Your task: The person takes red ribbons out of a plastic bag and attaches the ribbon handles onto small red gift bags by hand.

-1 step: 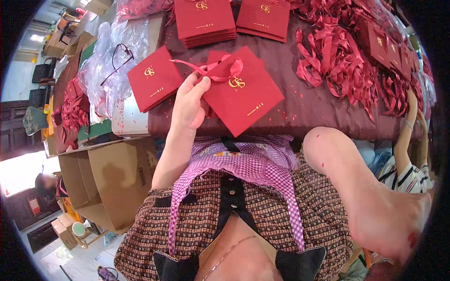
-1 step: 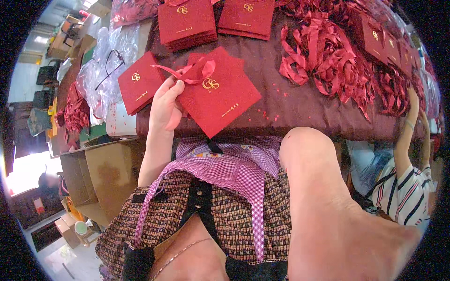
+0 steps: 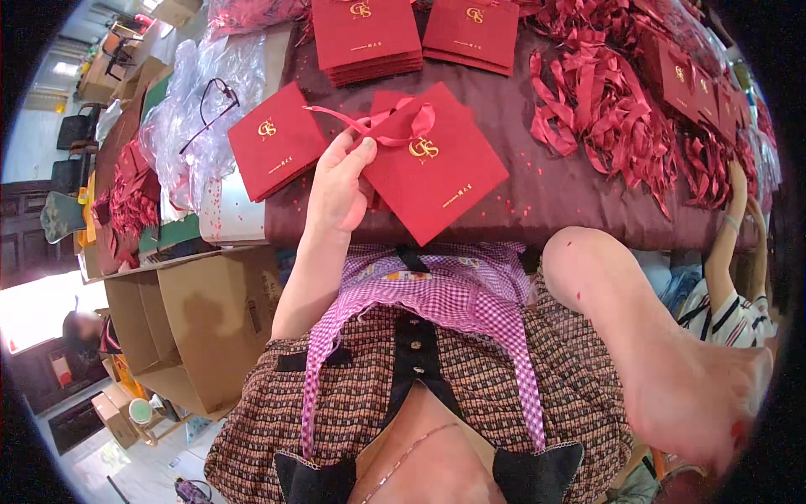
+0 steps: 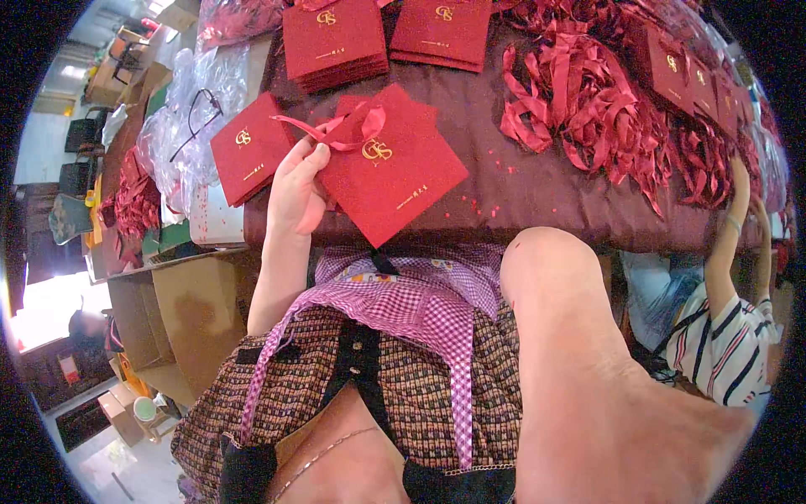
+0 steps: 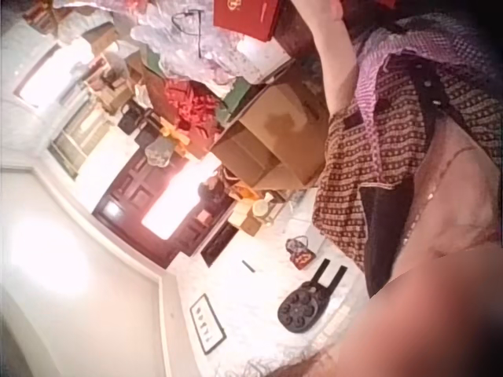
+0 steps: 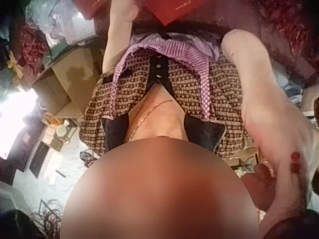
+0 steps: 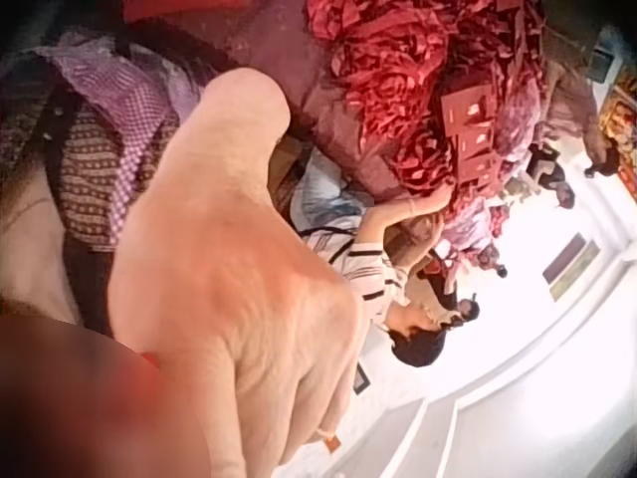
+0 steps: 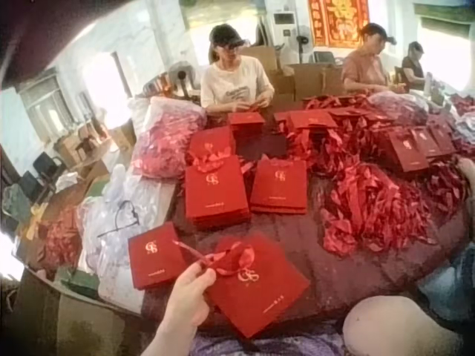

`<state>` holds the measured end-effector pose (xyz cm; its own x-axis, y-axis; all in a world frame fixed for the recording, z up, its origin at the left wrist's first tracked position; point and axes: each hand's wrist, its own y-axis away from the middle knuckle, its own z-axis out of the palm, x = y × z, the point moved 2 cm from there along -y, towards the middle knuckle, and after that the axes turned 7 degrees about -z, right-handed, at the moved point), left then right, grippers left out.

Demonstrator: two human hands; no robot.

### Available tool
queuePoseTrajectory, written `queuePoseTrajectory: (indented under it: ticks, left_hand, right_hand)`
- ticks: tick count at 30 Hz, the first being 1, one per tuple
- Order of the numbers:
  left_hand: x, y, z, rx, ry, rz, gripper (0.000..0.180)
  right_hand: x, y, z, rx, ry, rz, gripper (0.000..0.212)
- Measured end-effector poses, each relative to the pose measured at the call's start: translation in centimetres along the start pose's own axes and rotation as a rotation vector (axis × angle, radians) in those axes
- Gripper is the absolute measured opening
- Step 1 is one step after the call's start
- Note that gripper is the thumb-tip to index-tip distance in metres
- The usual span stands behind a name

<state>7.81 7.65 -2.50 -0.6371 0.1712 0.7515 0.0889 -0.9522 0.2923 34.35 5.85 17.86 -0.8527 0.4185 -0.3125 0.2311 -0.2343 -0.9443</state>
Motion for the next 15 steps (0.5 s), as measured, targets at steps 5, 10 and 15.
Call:
queuePoseTrajectory:
  ticks: [5, 10, 15]
  left_hand:
    - [-0.1, -0.1, -0.1, 0.002, 0.007, 0.005, 0.037]
    - [0.0, 0.0, -0.2, 0.057, 0.000, 0.008, 0.033]
    - [1.6, 0.5, -0.3, 0.037, 0.087, -0.057, 0.026]
  right_hand:
    - [-0.3, 0.2, -0.2, -0.005, 0.019, 0.001, 0.020]
    - [-0.9, 0.7, -0.8, -0.013, 0.057, 0.006, 0.023]
    - [1.3, 2.0, -2.8, -0.043, 0.285, 0.100, 0.026]
